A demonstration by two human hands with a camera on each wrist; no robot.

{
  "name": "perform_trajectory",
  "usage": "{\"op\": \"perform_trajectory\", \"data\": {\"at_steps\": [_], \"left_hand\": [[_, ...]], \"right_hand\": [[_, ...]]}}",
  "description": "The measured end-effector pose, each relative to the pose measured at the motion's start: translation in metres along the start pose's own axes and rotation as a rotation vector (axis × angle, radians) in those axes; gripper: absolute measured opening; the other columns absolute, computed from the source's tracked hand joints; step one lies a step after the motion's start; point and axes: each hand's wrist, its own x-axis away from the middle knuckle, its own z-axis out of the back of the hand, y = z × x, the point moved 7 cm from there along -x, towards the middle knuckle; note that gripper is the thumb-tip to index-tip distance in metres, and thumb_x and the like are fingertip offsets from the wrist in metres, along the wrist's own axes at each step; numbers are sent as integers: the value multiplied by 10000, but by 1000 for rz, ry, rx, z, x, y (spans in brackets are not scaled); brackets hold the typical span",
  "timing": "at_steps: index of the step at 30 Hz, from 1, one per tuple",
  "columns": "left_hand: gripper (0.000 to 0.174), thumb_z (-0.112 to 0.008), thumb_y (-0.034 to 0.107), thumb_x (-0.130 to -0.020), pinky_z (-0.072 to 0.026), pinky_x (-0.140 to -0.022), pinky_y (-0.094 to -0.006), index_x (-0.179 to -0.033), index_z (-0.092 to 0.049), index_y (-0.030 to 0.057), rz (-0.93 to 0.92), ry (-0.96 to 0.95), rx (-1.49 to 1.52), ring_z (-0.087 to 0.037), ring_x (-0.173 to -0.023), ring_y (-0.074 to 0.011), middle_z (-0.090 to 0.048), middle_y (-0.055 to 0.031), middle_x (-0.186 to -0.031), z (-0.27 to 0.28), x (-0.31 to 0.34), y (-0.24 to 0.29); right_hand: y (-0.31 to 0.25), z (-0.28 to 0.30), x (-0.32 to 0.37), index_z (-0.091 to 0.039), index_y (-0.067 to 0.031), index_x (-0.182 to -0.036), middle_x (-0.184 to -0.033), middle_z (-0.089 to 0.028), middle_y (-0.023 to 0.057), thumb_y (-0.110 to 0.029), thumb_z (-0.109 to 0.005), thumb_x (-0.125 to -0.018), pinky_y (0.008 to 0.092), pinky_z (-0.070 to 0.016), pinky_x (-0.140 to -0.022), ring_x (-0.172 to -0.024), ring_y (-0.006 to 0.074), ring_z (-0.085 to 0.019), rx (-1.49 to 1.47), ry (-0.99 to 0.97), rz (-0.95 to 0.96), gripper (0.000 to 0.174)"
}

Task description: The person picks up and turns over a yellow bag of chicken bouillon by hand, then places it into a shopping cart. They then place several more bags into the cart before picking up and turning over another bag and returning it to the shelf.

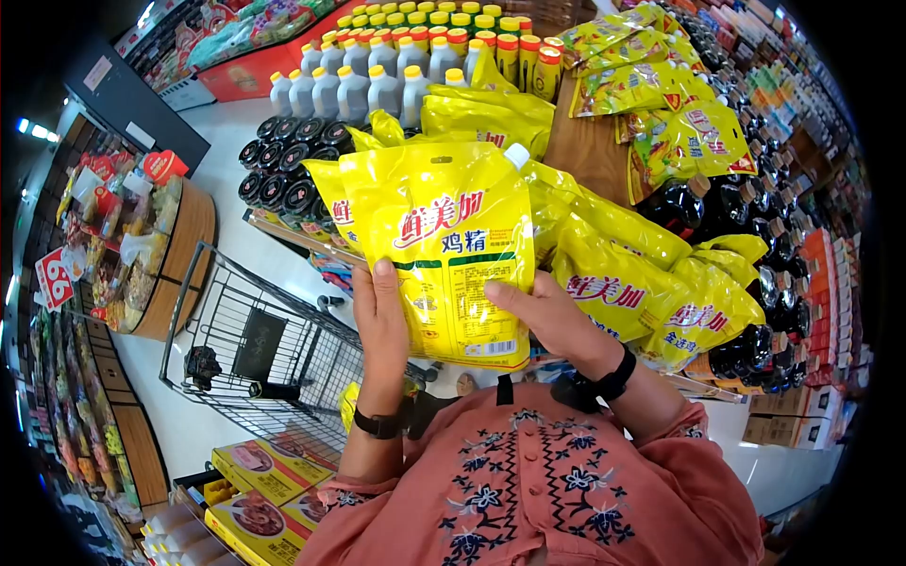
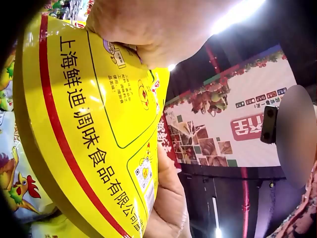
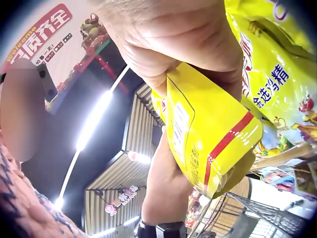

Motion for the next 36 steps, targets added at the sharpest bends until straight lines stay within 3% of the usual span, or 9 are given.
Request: {"op": "perform_trajectory", "data": {"at_steps": [3,6,9,13,21,24,27,30,36], "left_hand": [[447,-415,371,-1081,-431,-868,-272,-1248,-517,-31,6,-4,-39,-508,-954,-114,-591,-77,-1089,-4,3,9],[409,-430,371,-1077,-427,-825,-266,-1141,-531,-20,25,-42,-4,-483,-917,-107,-567,-52,-1036,-4,4,9],[545,-373,429,-1081,-432,-897,-281,-1269,-535,-56,32,-59,-73,-526,-986,-134,-607,-107,-1159,-4,6,19],[572,-345,468,-1079,-430,-848,-244,-1228,-571,-37,174,-44,163,-553,-961,-100,-636,-76,-1106,-3,4,8],[561,-317,461,-1082,-477,-858,-289,-1191,-588,-18,237,-173,280,-631,-970,-153,-666,-101,-1077,5,2,-4],[532,-369,476,-1067,-470,-700,-250,-1161,-606,9,211,-174,214,-622,-859,-105,-669,-49,-985,3,4,1],[479,-414,430,-1068,-418,-712,-239,-1179,-600,3,176,-127,168,-544,-799,-72,-651,-41,-988,-3,10,16],[458,-449,432,-1057,-335,-633,-222,-1180,-607,20,171,-194,113,-448,-734,-32,-622,11,-919,2,8,11],[453,-464,432,-1052,-310,-611,-226,-1195,-610,27,186,-171,52,-430,-715,-28,-613,18,-911,7,9,14]], "right_hand": [[5,7,0,-582,31,-1282,-1172,-687,81,-274,-600,-1004,290,-544,-875,-1005,136,-668,-37,27,-14,413],[9,15,0,-597,36,-1258,-1154,-695,88,-274,-609,-997,287,-548,-863,-979,136,-678,-90,62,-21,405],[10,18,-1,-595,32,-1261,-1159,-693,85,-262,-603,-999,288,-545,-867,-988,133,-675,-140,56,-1,394],[6,18,1,-589,23,-1271,-1171,-687,78,-248,-596,-1002,290,-544,-873,-1006,135,-673,-189,51,18,382],[-5,17,0,-554,17,-1316,-1255,-655,107,-212,-581,-1010,336,-543,-927,-1083,184,-663,-326,23,30,383],[-4,20,-3,-550,17,-1320,-1260,-652,114,-194,-579,-1008,350,-542,-941,-1093,197,-661,-358,27,18,376],[-2,22,-6,-547,18,-1321,-1259,-651,117,-176,-582,-1005,353,-544,-941,-1093,203,-662,-363,37,2,373],[-3,19,-6,-547,20,-1320,-1257,-651,119,-165,-584,-1004,353,-547,-937,-1092,205,-662,-358,38,1,368],[-3,16,-7,-545,20,-1322,-1258,-649,118,-166,-580,-1006,351,-547,-936,-1094,203,-661,-336,40,1,368]]}}
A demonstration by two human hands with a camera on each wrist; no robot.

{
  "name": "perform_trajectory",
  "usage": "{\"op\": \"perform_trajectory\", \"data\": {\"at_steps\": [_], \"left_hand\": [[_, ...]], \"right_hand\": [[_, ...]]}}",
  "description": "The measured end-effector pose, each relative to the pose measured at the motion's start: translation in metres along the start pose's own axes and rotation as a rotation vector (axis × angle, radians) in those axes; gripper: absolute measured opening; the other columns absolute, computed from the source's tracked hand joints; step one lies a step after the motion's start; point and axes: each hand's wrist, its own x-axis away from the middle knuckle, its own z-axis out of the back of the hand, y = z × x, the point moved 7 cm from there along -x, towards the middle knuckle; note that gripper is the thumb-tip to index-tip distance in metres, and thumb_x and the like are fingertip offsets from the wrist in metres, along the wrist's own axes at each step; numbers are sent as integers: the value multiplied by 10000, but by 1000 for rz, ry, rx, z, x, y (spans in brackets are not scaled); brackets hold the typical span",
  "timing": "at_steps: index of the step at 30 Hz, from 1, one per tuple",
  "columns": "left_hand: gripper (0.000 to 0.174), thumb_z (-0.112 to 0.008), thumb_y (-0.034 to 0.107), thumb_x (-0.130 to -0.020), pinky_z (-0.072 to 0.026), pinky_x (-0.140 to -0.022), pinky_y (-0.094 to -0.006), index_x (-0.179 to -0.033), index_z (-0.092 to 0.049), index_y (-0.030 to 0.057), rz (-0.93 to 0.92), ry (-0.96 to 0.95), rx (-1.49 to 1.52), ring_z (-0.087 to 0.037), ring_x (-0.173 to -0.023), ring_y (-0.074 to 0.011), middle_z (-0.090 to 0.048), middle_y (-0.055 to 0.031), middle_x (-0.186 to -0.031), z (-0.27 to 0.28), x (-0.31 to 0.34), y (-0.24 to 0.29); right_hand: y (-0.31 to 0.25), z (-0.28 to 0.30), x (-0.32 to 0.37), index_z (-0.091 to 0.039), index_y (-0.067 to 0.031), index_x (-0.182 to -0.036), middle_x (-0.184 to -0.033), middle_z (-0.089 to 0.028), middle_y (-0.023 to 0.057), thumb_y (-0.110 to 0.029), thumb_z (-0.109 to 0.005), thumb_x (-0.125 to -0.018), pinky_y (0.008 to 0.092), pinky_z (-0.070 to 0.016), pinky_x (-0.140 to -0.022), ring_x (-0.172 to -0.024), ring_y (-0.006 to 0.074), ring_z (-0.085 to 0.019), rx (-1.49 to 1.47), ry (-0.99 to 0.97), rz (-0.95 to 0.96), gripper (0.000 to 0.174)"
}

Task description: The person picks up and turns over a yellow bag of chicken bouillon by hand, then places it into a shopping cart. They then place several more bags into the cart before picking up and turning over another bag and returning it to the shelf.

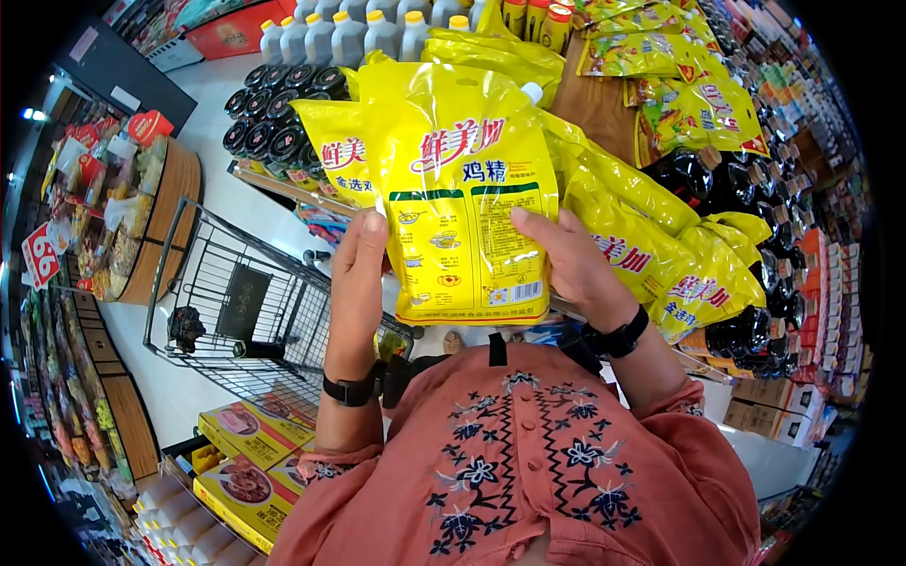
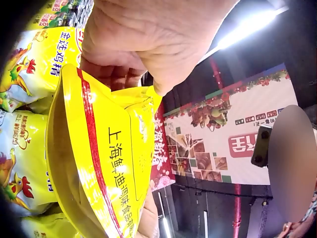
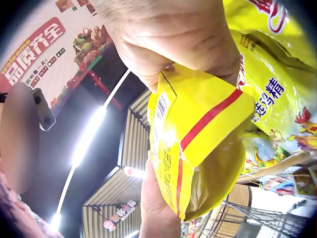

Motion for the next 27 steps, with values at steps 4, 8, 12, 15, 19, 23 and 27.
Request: {"op": "perform_trajectory", "data": {"at_steps": [4,8,12,15,19,23,27], "left_hand": [[455,-460,427,-1052,-411,-671,-240,-1191,-609,20,-34,11,47,-523,-781,-60,-629,-14,-947,9,-3,-2],[453,-446,409,-1057,-489,-774,-277,-1194,-595,4,-87,20,-8,-598,-870,-111,-638,-36,-972,27,-6,12],[333,-528,277,-1033,-493,-855,-297,-1216,-555,0,-393,154,-235,-580,-1021,-138,-603,-66,-1126,74,-7,45],[409,-667,176,-945,-482,-869,-286,-1287,-539,-8,-581,307,-512,-594,-1008,-156,-617,-80,-1156,109,8,76],[424,-723,267,-913,-501,-786,-269,-1219,-606,-3,-328,176,-805,-632,-873,-141,-697,-100,-977,133,34,84],[426,-713,247,-928,-475,-833,-230,-1252,-602,-6,98,78,-814,-600,-914,-89,-687,-38,-1010,180,57,52],[362,-705,287,-941,-474,-736,-218,-1155,-664,-3,337,-19,-683,-581,-829,-43,-686,17,-912,200,88,10]], "right_hand": [[5,-1,-3,-544,21,-1321,-1266,-646,115,-167,-579,-1006,347,-546,-936,-1097,197,-659,49,-8,-18,369],[9,-11,-6,-557,21,-1306,-1234,-661,96,-183,-585,-1005,319,-543,-910,-1064,168,-662,117,-22,-22,365],[20,-28,-11,-571,19,-1291,-1168,-684,77,-220,-593,-1005,287,-535,-869,-1007,126,-658,368,-75,-74,374],[37,-49,-22,-594,23,-1257,-1109,-702,72,-249,-590,-1002,280,-528,-834,-959,110,-656,639,-144,-69,373],[76,-75,-44,-596,33,-1249,-1089,-713,80,-252,-587,-992,278,-516,-825,-944,110,-652,821,-360,-108,384],[122,-97,-59,-593,24,-1258,-1072,-715,89,-255,-586,-988,284,-504,-834,-942,116,-645,814,-530,-139,389],[168,-119,-73,-585,26,-1251,-1050,-704,174,-274,-581,-979,334,-499,-861,-952,215,-673,979,-727,-100,405]]}}
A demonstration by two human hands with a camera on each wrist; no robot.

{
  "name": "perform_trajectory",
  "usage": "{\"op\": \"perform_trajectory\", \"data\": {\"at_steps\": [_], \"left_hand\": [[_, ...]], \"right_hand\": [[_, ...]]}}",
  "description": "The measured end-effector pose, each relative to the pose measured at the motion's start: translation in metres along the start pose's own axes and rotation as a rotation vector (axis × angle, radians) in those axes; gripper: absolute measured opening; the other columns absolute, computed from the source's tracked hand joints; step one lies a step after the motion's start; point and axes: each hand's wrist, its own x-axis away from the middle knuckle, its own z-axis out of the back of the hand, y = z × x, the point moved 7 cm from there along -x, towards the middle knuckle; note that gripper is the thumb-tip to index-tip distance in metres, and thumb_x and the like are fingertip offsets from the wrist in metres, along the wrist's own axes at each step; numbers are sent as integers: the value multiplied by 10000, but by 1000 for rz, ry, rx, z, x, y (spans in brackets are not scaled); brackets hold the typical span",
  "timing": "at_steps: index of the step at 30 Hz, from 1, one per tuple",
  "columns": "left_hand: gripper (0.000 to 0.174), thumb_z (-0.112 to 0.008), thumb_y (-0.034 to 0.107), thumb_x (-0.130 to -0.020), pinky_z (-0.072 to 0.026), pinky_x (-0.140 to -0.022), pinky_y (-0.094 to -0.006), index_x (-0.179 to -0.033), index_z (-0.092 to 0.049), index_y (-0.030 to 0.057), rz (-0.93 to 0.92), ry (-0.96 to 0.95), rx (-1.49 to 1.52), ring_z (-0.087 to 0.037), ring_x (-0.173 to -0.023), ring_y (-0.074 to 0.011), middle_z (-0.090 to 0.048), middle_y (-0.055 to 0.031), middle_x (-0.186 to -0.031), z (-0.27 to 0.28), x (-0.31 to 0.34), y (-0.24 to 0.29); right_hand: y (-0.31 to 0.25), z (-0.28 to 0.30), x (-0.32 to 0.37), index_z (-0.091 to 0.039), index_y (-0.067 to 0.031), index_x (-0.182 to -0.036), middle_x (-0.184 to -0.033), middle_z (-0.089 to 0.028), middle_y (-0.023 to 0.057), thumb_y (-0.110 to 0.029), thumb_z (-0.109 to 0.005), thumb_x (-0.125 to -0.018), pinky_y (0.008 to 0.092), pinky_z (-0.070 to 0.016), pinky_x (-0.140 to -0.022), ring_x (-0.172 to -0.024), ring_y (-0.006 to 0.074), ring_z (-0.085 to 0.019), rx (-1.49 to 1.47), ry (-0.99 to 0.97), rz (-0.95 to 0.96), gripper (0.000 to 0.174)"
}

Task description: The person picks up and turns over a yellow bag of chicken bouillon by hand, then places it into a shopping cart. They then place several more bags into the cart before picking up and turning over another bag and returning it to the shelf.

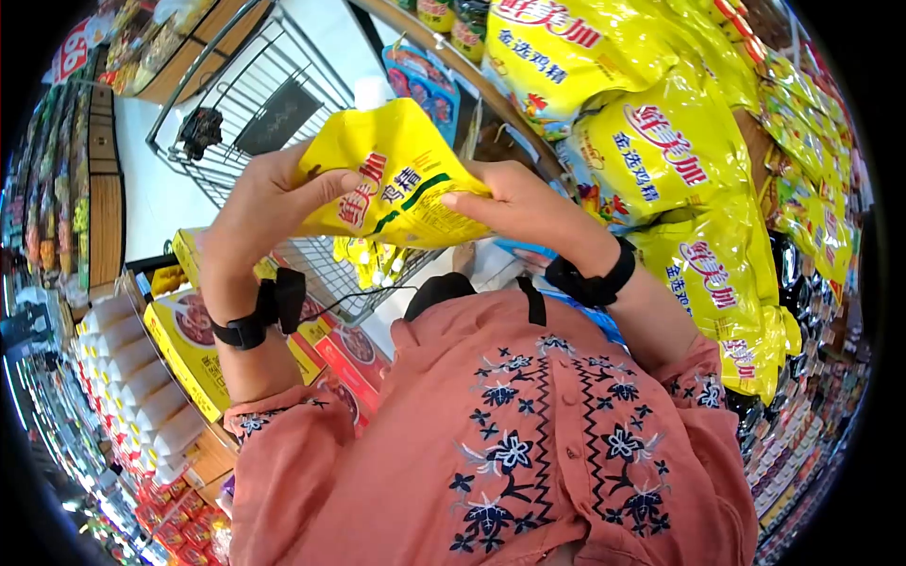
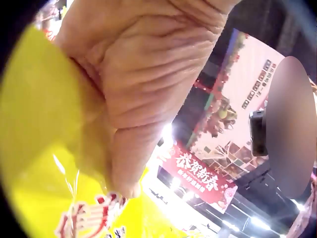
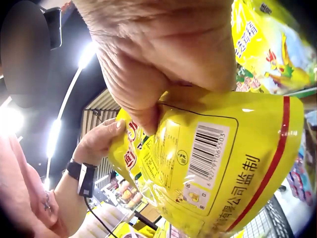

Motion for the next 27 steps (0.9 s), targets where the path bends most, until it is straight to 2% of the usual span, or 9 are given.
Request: {"op": "perform_trajectory", "data": {"at_steps": [3,6,8,9,12,15,19,26,27], "left_hand": [[344,-676,312,-956,-477,-653,-270,-1068,-675,-13,87,138,-23,-552,-696,-73,-668,-68,-773,7,14,-30],[338,-659,305,-965,-475,-648,-287,-1057,-668,-20,69,297,-59,-552,-694,-95,-659,-96,-775,12,34,-45],[324,-652,293,-968,-472,-645,-305,-1048,-662,-21,23,417,-77,-556,-677,-137,-650,-123,-776,7,40,-80],[290,-633,267,-968,-480,-655,-356,-1028,-659,-15,30,432,-159,-599,-679,-275,-640,-186,-791,4,40,-102],[255,-603,243,-972,-476,-665,-431,-996,-653,-7,-1,602,-197,-607,-746,-410,-631,-241,-827,-10,35,-167],[252,-561,235,-981,-472,-682,-493,-948,-646,0,150,673,-306,-624,-820,-440,-647,-247,-865,-21,30,-248],[366,-526,316,-990,-492,-686,-528,-897,-659,-12,317,662,-449,-640,-800,-462,-658,-284,-862,-44,29,-331],[198,-529,205,-924,-506,-670,-565,-856,-625,45,328,442,-571,-637,-756,-463,-664,-245,-811,-139,9,-410],[137,-542,151,-882,-513,-649,-541,-837,-640,66,127,392,-613,-638,-735,-440,-655,-219,-798,-156,6,-414]], "right_hand": [[10,-21,-22,-568,19,-1271,-1098,-681,217,-267,-573,-977,374,-500,-885,-999,340,-670,59,-54,53,410],[15,-17,-34,-548,9,-1301,-1123,-672,207,-264,-591,-973,371,-499,-901,-1014,348,-663,292,225,339,429],[22,-13,-34,-535,10,-1314,-1134,-666,208,-252,-627,-959,364,-506,-892,-1012,305,-669,179,223,227,450],[26,-11,-33,-537,13,-1308,-1128,-670,207,-250,-633,-956,359,-509,-885,-1008,286,-672,131,198,166,450],[33,-6,-22,-543,7,-1294,-1056,-682,161,-248,-640,-956,327,-515,-825,-950,197,-666,57,156,12,434],[37,4,-7,-548,-3,-1283,-1007,-678,119,-238,-627,-962,306,-510,-787,-893,166,-658,40,141,-92,406],[45,17,10,-554,-13,-1264,-964,-663,87,-227,-607,-968,286,-502,-752,-843,127,-644,-7,188,-210,369],[63,25,38,-555,-11,-1273,-1063,-683,89,-185,-554,-989,264,-518,-813,-899,122,-663,-72,210,-340,332],[59,27,42,-567,-11,-1253,-1059,-687,83,-211,-555,-989,263,-521,-796,-885,112,-659,-55,231,-336,331]]}}
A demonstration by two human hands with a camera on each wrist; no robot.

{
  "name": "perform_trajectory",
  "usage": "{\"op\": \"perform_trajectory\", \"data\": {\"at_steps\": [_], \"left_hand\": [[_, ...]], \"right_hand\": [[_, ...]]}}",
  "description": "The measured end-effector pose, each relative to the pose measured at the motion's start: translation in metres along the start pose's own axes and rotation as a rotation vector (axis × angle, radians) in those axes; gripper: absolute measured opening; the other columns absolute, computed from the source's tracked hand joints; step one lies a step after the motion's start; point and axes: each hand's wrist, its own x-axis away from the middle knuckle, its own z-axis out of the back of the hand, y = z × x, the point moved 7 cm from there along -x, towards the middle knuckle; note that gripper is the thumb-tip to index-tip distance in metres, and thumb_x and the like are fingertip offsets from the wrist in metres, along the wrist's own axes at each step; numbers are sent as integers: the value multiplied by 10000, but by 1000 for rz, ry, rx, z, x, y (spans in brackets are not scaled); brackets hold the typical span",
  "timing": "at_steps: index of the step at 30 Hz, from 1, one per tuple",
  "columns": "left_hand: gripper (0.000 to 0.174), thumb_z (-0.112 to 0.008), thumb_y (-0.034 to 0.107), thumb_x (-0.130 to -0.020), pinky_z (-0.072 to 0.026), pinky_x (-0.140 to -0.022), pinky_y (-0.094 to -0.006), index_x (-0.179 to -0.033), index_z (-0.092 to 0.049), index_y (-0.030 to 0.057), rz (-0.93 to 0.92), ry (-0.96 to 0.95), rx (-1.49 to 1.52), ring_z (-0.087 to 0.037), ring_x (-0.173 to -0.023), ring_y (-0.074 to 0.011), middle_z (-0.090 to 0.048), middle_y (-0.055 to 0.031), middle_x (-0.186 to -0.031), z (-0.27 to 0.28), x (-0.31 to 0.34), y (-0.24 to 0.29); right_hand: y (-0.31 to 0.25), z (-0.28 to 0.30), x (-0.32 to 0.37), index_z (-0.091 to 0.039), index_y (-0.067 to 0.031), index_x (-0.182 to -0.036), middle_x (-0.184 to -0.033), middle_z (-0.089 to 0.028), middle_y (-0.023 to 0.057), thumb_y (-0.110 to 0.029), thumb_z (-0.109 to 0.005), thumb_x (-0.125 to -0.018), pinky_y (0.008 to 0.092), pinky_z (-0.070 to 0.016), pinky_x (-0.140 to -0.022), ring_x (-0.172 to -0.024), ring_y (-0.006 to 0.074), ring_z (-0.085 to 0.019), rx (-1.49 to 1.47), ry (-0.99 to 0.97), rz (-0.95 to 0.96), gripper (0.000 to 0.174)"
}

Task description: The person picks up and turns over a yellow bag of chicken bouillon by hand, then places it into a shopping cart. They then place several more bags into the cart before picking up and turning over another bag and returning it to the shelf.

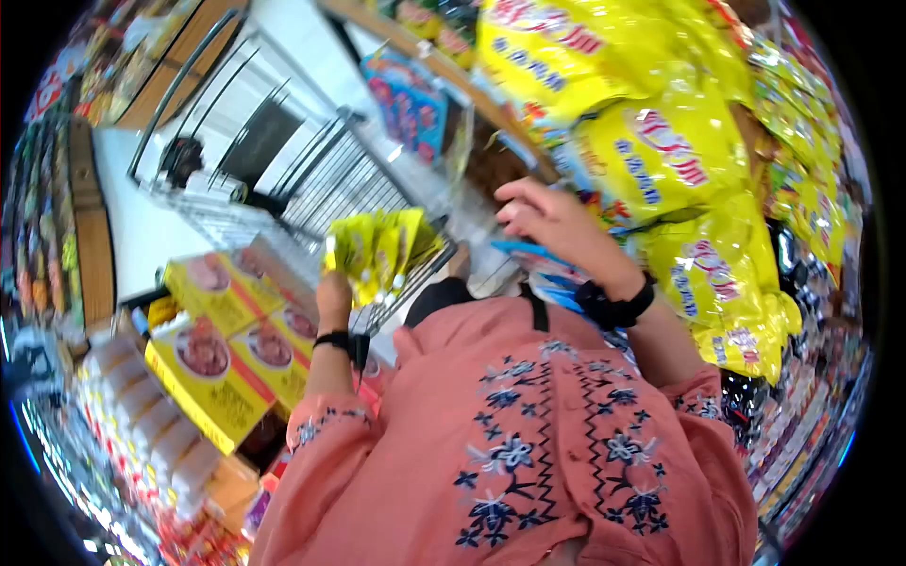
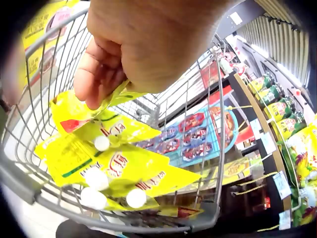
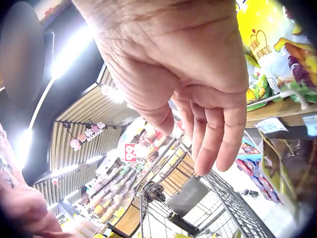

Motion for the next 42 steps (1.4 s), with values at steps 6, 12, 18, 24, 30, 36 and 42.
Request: {"op": "perform_trajectory", "data": {"at_steps": [6,12,18,24,30,36,42], "left_hand": [[332,-545,317,-967,-510,-643,-510,-1013,-704,29,-246,-284,-122,-644,-711,-400,-666,-207,-807,-69,-16,39],[408,-551,429,-931,-517,-575,-548,-999,-658,41,-644,-594,-237,-667,-672,-408,-655,-214,-687,-107,-45,42],[832,-613,747,-781,-514,-829,-475,-963,-725,-57,139,-760,-59,-677,-990,-413,-697,-300,-924,-20,-51,37],[705,-573,645,-856,-515,-721,-479,-829,-696,-49,67,-673,-58,-678,-795,-388,-666,-244,-741,26,-80,73],[633,-532,534,-929,-515,-618,-480,-695,-660,-40,-89,-450,-14,-668,-598,-363,-628,-189,-565,70,-106,130],[557,-571,475,-924,-499,-569,-461,-765,-667,-50,-538,-209,18,-643,-553,-333,-631,-185,-589,58,-90,177],[511,-602,437,-934,-512,-550,-392,-948,-666,-70,-88,-478,193,-664,-576,-288,-657,-180,-666,92,-65,224]], "right_hand": [[-9,25,22,-597,-33,-1157,-981,-673,131,-263,-568,-964,349,-521,-774,-859,221,-671,148,115,233,302],[-38,63,75,-608,-23,-1126,-878,-679,126,-224,-537,-945,346,-506,-684,-735,213,-659,125,254,241,280],[-98,182,193,-588,-23,-1221,-987,-678,61,-310,-577,-995,285,-542,-801,-896,135,-703,112,505,127,365],[-100,418,372,-645,-18,-1069,-881,-679,66,-278,-623,-911,292,-540,-648,-744,156,-656,718,1334,71,305],[-32,499,417,-654,30,-1032,-960,-690,176,-394,-657,-850,388,-544,-745,-855,285,-683,600,1412,-462,461],[-4,514,397,-615,75,-989,-969,-654,152,-278,-602,-875,366,-511,-757,-917,232,-657,703,1198,-455,371],[-29,498,374,-592,67,-994,-925,-650,113,-133,-556,-878,330,-525,-693,-791,186,-658,253,1249,-172,234]]}}
